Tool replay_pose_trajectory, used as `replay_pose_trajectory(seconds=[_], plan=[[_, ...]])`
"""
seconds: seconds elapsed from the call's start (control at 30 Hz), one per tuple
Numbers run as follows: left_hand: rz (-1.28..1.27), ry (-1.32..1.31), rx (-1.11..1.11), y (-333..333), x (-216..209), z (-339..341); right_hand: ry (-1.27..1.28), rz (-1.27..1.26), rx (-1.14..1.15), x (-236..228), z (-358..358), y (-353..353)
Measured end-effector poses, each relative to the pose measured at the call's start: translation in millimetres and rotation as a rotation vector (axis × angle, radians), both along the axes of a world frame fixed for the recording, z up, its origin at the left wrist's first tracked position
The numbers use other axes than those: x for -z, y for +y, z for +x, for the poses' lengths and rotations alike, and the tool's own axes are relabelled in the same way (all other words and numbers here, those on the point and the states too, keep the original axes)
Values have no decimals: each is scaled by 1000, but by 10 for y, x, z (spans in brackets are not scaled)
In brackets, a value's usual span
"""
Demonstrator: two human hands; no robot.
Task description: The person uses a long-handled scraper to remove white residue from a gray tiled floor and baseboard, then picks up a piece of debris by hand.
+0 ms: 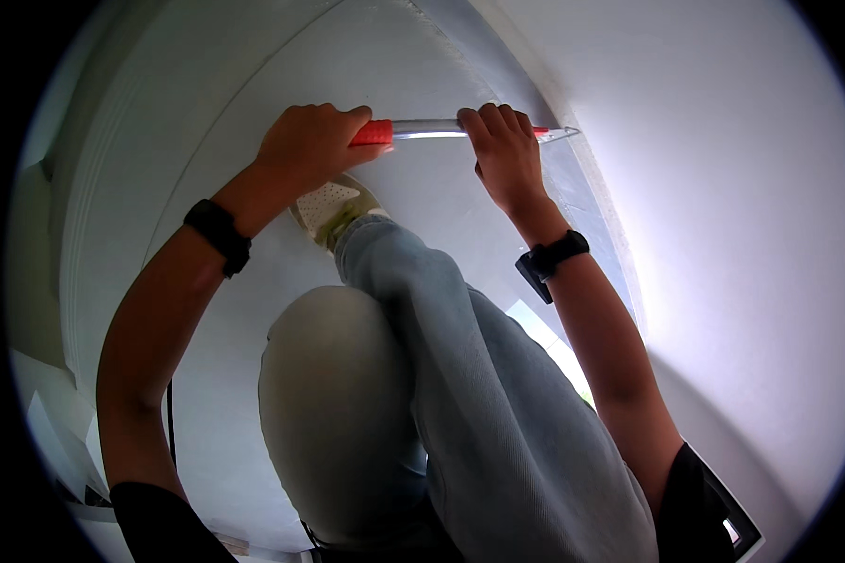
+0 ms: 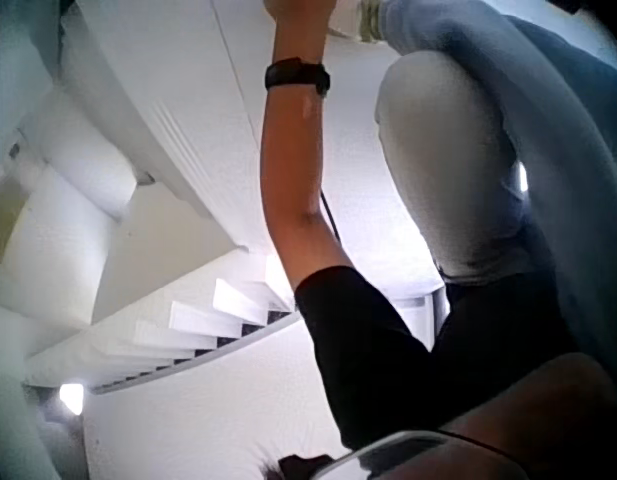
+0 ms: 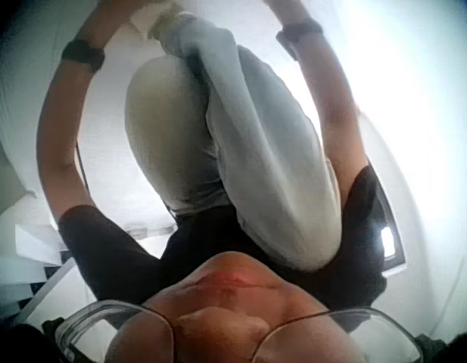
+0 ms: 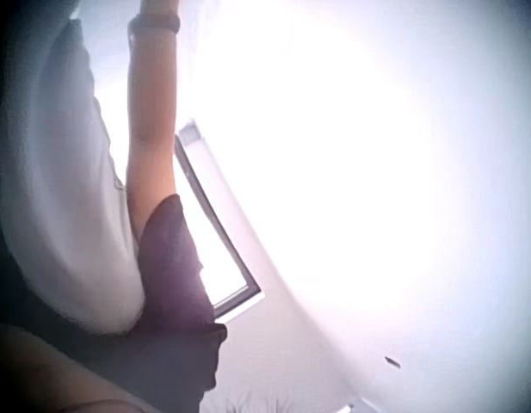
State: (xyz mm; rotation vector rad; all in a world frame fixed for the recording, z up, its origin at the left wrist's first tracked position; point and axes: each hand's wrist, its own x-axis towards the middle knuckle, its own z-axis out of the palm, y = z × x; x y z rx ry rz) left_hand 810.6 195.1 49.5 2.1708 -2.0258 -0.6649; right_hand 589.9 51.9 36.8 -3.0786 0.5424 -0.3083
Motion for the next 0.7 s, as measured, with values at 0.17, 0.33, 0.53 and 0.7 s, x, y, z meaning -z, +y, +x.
replay_pose_trajectory(seconds=[0.17, 0.33, 0.53, 0.7], plan=[[43, 83, -153, 620, -121, 105, -35, -53, -38, -319, 177, 530], [53, 211, -147, 662, -298, 142, 81, -25, -52, -719, 156, 562], [-92, 34, -47, 497, 21, 140, -78, -5, -15, -128, 31, 403], [53, -209, 28, 197, 648, 638, -246, 80, 55, 1159, 524, 328]])
